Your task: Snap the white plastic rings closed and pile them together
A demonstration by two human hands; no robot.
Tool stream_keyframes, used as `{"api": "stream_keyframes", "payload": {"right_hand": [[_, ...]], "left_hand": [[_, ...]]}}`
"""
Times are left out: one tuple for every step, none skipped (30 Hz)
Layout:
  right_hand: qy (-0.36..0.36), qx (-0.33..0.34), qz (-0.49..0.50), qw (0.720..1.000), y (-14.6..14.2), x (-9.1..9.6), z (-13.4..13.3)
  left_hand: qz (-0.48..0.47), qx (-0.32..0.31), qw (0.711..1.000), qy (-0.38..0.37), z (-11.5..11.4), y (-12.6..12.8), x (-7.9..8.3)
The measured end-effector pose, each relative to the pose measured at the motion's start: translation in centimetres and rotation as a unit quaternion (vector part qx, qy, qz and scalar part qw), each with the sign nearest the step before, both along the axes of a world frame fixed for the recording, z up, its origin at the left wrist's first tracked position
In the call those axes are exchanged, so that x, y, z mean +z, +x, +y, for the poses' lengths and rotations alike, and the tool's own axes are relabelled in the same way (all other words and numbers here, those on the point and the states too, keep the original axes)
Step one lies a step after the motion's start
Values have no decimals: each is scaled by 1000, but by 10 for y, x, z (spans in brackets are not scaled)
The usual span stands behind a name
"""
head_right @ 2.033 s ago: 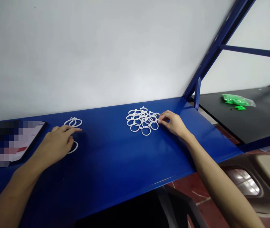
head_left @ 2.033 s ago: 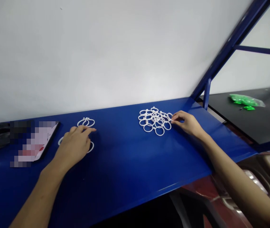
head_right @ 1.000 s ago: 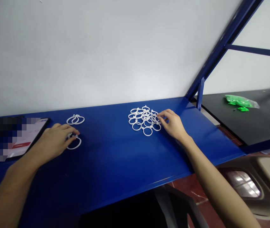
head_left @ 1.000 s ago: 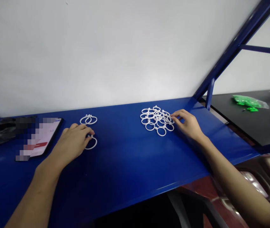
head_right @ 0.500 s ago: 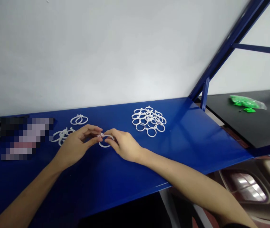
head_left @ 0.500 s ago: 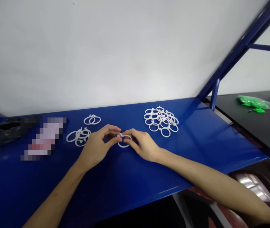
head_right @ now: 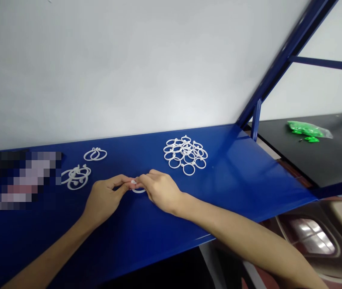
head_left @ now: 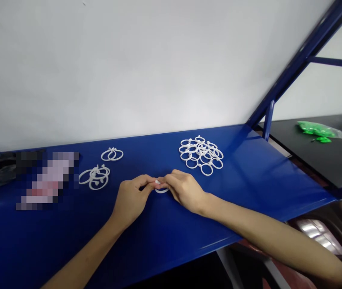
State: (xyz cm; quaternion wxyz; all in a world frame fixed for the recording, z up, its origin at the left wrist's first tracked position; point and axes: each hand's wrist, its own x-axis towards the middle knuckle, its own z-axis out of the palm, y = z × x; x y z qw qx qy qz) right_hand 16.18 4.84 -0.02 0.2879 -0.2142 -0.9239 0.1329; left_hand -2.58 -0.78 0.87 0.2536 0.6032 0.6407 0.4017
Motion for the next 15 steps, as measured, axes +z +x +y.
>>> {"api": "stream_keyframes", "payload": {"right_hand": [[16,4,-11,1000,1,0,-1],[29,2,-19,999,0,1,-2],[34,-6,-23,999,0,4,-3],[30,-18,-20,999,-1,8,-4],[17,-32,-10,999,-2,12,-4],[-2,-46,6,999,-3,17,-4],[-22,-55,24,998,-3,21,-3],[-40,-54,38,997,-2,25,-2],[-53,-44,47,997,-1,28,0],[-61,-24,47,997,2,30,3],[-66,0,41,997,4,31,5],[-68,24,34,997,7,31,8],[-69,46,28,996,9,30,9],[-71,63,24,995,11,29,10],[-71,76,20,994,12,29,11]], "left_hand": [[3,-7,1000,-2,0,0,-1],[6,-14,1000,-4,1,0,0],[6,-19,1000,-4,2,-1,1],[2,-24,1000,-2,3,-1,2],[-3,-28,1000,5,4,-2,4],[-8,-31,999,14,5,-3,6],[-14,-35,999,21,6,-5,8],[-18,-41,999,25,7,-6,10],[-19,-49,998,22,7,-8,11],[-20,-60,998,13,7,-10,12],[-23,-70,997,0,7,-11,12],[-31,-77,996,-16,7,-12,12],[-41,-79,996,-30,6,-12,11],[-53,-79,995,-43,5,-12,11],[-66,-76,993,-54,4,-11,10]]}}
